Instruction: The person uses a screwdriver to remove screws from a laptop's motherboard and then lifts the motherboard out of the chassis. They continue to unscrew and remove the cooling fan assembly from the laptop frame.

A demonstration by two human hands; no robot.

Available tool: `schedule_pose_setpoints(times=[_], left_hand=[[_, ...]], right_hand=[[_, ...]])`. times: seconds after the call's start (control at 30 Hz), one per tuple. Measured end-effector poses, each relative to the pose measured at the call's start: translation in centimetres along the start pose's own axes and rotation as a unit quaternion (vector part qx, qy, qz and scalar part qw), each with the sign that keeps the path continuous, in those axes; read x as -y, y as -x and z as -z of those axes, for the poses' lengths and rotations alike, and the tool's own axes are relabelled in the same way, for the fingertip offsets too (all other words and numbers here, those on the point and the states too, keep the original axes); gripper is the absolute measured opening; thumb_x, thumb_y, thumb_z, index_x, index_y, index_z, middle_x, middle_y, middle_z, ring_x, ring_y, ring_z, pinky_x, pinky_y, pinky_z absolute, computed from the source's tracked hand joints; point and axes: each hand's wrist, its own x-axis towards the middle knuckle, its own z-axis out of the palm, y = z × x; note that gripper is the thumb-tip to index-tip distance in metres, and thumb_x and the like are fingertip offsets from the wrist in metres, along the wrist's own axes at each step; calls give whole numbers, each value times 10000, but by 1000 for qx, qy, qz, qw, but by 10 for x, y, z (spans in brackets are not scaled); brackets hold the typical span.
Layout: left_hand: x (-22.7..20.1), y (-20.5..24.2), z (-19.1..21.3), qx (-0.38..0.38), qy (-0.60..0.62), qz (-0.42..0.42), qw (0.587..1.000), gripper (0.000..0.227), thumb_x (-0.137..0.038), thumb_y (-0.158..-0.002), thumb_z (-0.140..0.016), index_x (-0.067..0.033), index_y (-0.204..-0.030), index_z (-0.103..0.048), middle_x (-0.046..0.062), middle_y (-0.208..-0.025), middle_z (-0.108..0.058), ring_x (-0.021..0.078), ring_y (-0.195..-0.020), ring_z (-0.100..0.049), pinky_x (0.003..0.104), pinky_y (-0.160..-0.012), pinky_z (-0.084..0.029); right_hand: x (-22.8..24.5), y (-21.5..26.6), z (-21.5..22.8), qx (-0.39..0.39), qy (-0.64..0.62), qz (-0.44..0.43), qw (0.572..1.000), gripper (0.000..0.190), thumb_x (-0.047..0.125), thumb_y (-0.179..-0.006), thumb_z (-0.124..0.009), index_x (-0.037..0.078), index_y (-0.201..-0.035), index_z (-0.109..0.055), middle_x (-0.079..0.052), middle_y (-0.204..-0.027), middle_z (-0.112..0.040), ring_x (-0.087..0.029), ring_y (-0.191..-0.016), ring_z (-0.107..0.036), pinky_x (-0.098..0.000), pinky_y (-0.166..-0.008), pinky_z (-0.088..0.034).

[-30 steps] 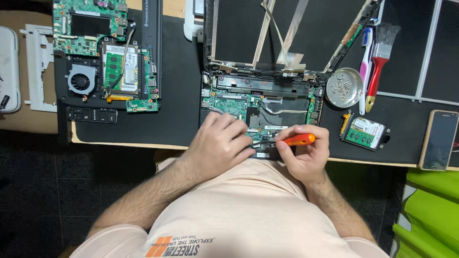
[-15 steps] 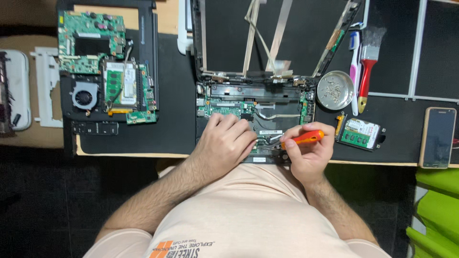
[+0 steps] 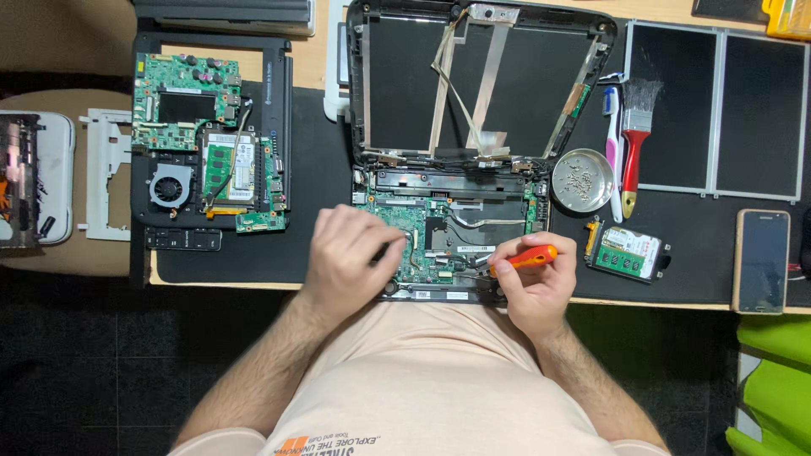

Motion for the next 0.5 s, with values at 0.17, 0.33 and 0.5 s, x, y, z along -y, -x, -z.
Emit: schedule_pose_setpoints(times=[0.17, 0.33, 0.5], left_hand=[[9, 24, 13, -33, 8, 47, 998, 100, -204, -1083, -925, -208, -1000, -869, -27, -844, -707, 252, -806, -694, 411, -801, -555], [14, 32, 11, -49, 35, 76, 995, 207, -215, -1089, -933, -197, -908, -834, -29, -721, -621, 227, -672, -640, 380, -690, -552], [13, 27, 10, -58, 71, 59, 994, 334, -204, -1150, -882, -156, -843, -760, 18, -668, -533, 275, -591, -602, 393, -628, -554]], right_hand=[[0, 1, 0, 5, 4, 4, 1000, 440, -45, -1104, -827, -73, -1397, -500, -272, -932, -828, -324, -873, -850, -429, -845, -675], [0, 0, 1, 10, 11, 3, 1000, 440, -38, -1108, -828, -73, -1402, -502, -270, -938, -826, -323, -871, -846, -433, -846, -675], [-1, 1, 2, 10, 9, 6, 1000, 453, -33, -1104, -835, -89, -1392, -489, -283, -910, -804, -342, -846, -823, -438, -844, -662]])
